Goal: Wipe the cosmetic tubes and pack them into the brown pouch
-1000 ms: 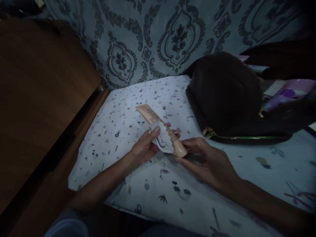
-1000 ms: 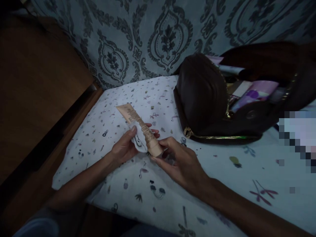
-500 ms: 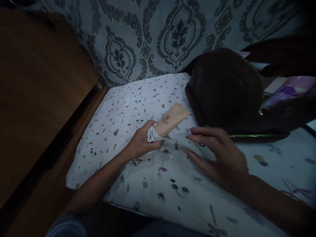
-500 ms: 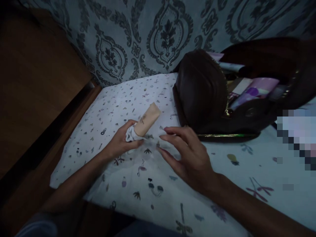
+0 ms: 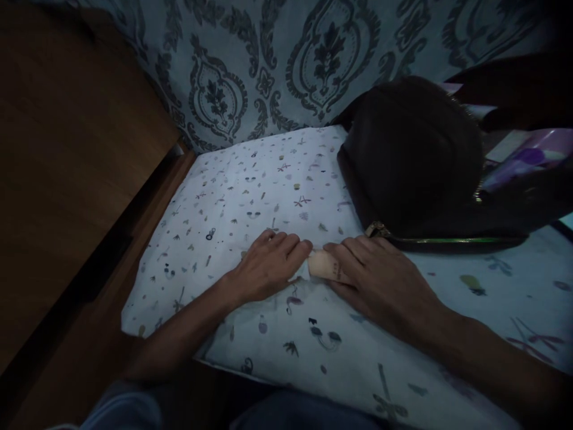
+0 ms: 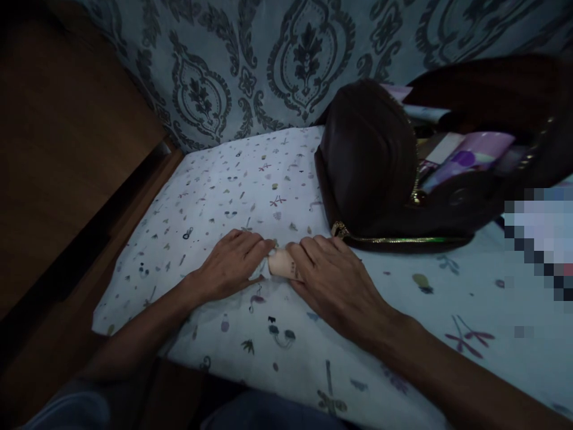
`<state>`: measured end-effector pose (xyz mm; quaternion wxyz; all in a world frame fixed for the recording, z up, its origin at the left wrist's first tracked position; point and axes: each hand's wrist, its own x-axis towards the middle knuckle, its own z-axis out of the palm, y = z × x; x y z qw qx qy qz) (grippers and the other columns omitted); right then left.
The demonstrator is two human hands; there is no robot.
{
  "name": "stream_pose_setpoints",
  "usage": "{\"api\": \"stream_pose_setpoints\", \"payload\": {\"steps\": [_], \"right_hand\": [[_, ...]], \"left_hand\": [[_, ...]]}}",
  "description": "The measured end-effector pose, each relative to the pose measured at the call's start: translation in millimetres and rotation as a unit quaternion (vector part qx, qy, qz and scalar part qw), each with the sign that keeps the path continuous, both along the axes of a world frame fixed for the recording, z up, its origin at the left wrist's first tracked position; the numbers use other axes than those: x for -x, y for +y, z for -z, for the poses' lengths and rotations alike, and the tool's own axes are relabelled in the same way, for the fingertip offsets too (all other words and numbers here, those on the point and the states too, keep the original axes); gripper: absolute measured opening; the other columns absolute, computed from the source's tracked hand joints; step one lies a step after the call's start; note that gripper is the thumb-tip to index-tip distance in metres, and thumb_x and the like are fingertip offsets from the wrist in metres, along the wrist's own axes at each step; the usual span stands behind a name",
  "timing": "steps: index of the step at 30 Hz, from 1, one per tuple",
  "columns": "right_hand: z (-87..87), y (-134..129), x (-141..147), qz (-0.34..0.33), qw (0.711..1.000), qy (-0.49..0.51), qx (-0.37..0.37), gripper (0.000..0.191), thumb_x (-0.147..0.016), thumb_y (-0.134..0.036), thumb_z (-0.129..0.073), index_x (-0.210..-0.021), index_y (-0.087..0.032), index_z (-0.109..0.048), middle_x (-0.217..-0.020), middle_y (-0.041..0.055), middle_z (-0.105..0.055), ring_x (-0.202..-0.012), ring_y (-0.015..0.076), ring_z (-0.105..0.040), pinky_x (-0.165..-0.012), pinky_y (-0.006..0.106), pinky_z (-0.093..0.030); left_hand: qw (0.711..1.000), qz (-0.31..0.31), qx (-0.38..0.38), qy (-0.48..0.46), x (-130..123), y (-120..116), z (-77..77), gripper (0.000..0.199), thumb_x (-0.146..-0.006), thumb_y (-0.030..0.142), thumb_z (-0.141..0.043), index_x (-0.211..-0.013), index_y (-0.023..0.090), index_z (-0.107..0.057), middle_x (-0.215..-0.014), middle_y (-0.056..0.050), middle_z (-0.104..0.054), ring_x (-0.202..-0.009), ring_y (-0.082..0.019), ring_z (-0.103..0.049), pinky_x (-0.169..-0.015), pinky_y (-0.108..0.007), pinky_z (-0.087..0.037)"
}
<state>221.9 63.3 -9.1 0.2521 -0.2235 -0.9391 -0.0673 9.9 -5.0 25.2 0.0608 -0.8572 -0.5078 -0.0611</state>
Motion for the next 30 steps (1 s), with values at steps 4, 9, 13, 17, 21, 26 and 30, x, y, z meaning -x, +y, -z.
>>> {"api": "stream_pose_setpoints", "payload": {"steps": [4,9,13,17,21,26,30], "right_hand": [[-2.7,6.4,-5.5,-0.003,0.996,0.038,0.077,0.014,-0.086,-0.025,-0.054,-0.098,-0.019,-0.058,-0.084,0.0066,-0.065,-0.075,0.0244,-0.061,-0.065,0.033,-0.043],[-4.0,12.2,-7.8,0.002,0.988,0.095,0.125,0.019,-0.089,-0.032,-0.054,-0.103,-0.02,-0.056,-0.083,0.0066,-0.064,-0.069,0.0236,-0.062,-0.058,0.033,-0.045],[-4.3,9.7,-6.2,0.003,0.987,0.118,0.109,0.02,-0.093,-0.035,-0.05,-0.105,-0.019,-0.055,-0.084,0.008,-0.065,-0.07,0.0249,-0.062,-0.059,0.035,-0.047],[-3.5,9.7,-5.7,-0.005,0.988,0.123,0.093,0.021,-0.095,-0.036,-0.049,-0.107,-0.021,-0.056,-0.086,0.0071,-0.065,-0.072,0.0241,-0.062,-0.059,0.034,-0.046],[-3.6,10.9,-7.3,0.0,0.993,0.112,0.032,0.021,-0.096,-0.034,-0.046,-0.106,-0.019,-0.058,-0.081,0.0061,-0.063,-0.071,0.0233,-0.059,-0.059,0.033,-0.043],[-7.4,9.1,-8.5,0.0,0.993,0.096,-0.073,0.017,-0.095,-0.023,-0.049,-0.107,-0.015,-0.058,-0.079,0.0068,-0.06,-0.071,0.0235,-0.055,-0.065,0.033,-0.043],[-10.1,6.7,-6.7,0.002,0.99,0.091,-0.111,0.015,-0.095,-0.02,-0.05,-0.108,-0.015,-0.058,-0.08,0.0071,-0.062,-0.073,0.0239,-0.054,-0.066,0.034,-0.044]], "left_hand": [[0.996,-0.012,-0.01,-0.09,27.6,7.6,-3.3,0.04,-0.093,0.045,-0.06,-0.121,0.018,-0.052,-0.108,-0.01,-0.067,-0.097,-0.025,-0.064,-0.079,-0.035,-0.047],[0.942,-0.067,0.042,-0.327,48.5,10.9,-9.2,0.045,-0.088,0.055,-0.064,-0.111,0.018,-0.055,-0.099,-0.005,-0.066,-0.09,-0.02,-0.063,-0.076,-0.027,-0.046],[0.887,-0.074,0.117,-0.44,43.2,8.9,-10.4,0.039,-0.086,0.052,-0.065,-0.101,0.018,-0.055,-0.089,-0.002,-0.062,-0.084,-0.018,-0.059,-0.076,-0.025,-0.044],[0.85,-0.082,0.133,-0.503,34.0,6.7,-11.5,0.041,-0.085,0.051,-0.067,-0.106,0.019,-0.054,-0.091,-0.002,-0.06,-0.083,-0.017,-0.057,-0.075,-0.024,-0.043],[0.819,-0.094,0.124,-0.553,25.4,4.6,-13.3,0.037,-0.087,0.052,-0.062,-0.102,0.019,-0.056,-0.084,0.0,-0.056,-0.073,-0.015,-0.053,-0.069,-0.024,-0.042],[0.776,-0.14,0.125,-0.602,16.9,4.0,-10.2,0.033,-0.092,0.051,-0.055,-0.083,0.019,-0.055,-0.069,0.003,-0.048,-0.061,-0.012,-0.045,-0.059,-0.022,-0.037],[0.722,-0.17,0.156,-0.653,15.9,5.9,-5.8,0.033,-0.092,0.045,-0.053,-0.072,0.02,-0.046,-0.062,0.006,-0.039,-0.054,-0.009,-0.039,-0.052,-0.02,-0.033]]}}
